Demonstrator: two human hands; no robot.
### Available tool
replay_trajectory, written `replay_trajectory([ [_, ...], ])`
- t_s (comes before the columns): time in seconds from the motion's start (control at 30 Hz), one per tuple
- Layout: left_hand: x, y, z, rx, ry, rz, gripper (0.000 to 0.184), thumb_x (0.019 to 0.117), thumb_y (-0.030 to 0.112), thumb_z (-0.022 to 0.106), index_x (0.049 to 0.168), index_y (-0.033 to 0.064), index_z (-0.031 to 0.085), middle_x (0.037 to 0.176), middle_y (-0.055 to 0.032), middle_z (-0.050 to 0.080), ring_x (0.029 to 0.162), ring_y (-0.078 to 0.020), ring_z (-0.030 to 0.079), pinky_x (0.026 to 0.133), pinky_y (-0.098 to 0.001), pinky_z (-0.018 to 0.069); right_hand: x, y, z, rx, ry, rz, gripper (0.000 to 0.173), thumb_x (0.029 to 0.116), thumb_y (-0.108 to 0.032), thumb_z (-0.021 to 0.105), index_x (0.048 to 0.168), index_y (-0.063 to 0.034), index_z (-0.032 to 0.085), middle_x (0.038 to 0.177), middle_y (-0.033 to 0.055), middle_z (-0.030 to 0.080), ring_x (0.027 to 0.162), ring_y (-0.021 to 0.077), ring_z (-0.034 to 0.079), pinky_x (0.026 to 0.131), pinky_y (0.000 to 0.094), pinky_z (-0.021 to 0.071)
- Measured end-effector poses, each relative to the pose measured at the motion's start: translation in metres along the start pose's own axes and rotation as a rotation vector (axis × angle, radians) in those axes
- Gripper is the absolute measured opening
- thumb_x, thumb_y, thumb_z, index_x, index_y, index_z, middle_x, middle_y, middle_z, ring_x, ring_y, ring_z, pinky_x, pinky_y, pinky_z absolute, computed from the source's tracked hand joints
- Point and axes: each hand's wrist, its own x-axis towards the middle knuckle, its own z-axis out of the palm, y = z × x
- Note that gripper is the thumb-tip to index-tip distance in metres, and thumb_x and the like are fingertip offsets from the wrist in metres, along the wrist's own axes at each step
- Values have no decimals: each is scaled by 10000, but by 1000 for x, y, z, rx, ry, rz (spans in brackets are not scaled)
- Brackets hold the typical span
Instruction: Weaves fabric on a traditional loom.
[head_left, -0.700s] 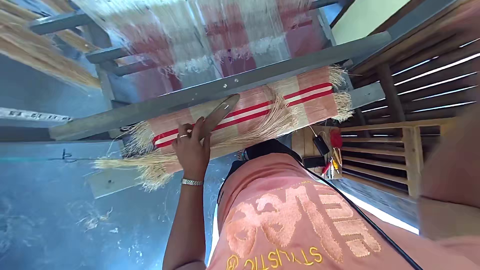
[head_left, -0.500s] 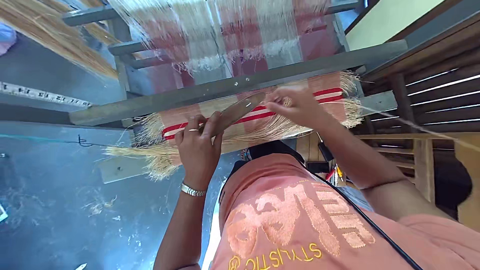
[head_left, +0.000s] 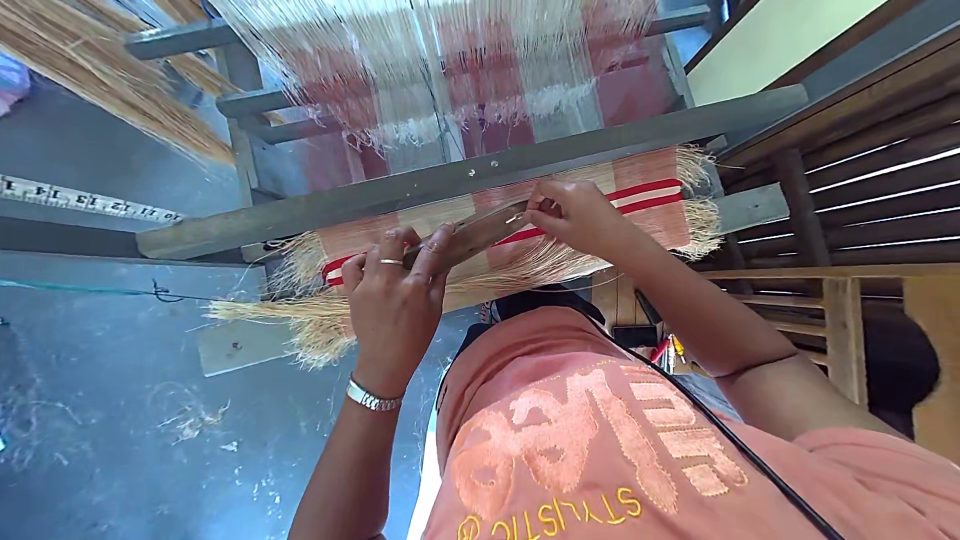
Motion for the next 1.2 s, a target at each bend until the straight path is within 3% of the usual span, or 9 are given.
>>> replay_trajectory([
  [0.13,-1,-16,2,-205,-86,104,501,916,309,735,1407,312,634,1261,-109,619,1112,-296,606,957,-564,421,-25,3,-25,83,-46,-51,120,947,-168,734,987,-54,731,830,38,718,684,101,671,673,309,598],
  [0.3,-7,-30,20,-524,-230,107,524,892,465,735,1400,420,616,1274,5,582,1121,-190,568,941,-513,438,-59,8,-53,193,-100,-76,123,959,-189,707,1040,-115,764,864,-25,661,596,33,471,523,209,403],
  [0.43,-9,-22,42,-872,-283,-4,541,870,401,804,1383,329,646,1279,22,560,1127,-122,581,929,-362,548,-73,24,-55,727,-119,1,147,1003,-41,609,1097,-45,723,1002,30,728,837,69,673,763,234,587],
  [0.53,-9,-4,63,-975,-216,-93,558,876,314,814,1403,284,635,1304,-5,554,1140,-141,589,919,-364,568,-79,31,-32,907,94,166,197,980,-23,600,1128,-81,717,978,7,734,807,39,659,716,201,557],
  [0.67,-12,31,88,-661,-43,-159,554,912,341,767,1439,343,595,1290,-37,542,1074,-195,568,904,-493,476,-84,33,-9,974,303,298,271,977,-138,644,1242,-83,664,1104,25,704,945,89,662,859,273,568],
  [0.8,-1,54,96,-566,-37,-70,548,949,386,715,1470,294,571,1300,-97,554,1084,-253,572,892,-520,449,-77,50,1,989,500,419,155,1049,-214,595,1141,-109,662,851,-52,609,630,13,475,594,174,422],
  [0.93,20,0,93,-979,-9,-384,614,1017,303,628,1484,-9,378,1386,-182,554,1213,-248,613,1011,-451,539,-95,95,-29,991,646,550,196,1082,-297,522,1182,-163,624,914,-95,643,710,-13,562,666,169,503],
  [1.07,51,-64,88,-1350,303,-904,402,1088,326,480,1380,74,366,1107,-56,619,943,-172,675,822,-378,589,-139,149,-85,1083,969,695,305,1102,-304,466,1333,-113,519,1146,21,656,920,138,685,818,321,594],
  [1.2,85,-86,99,-1300,344,-881,350,1086,166,468,1389,39,347,984,-61,618,778,-136,660,716,-329,588,-168,190,-131,1138,1316,710,319,1114,-212,432,1397,-66,429,1216,113,612,939,242,727,806,398,649],
])
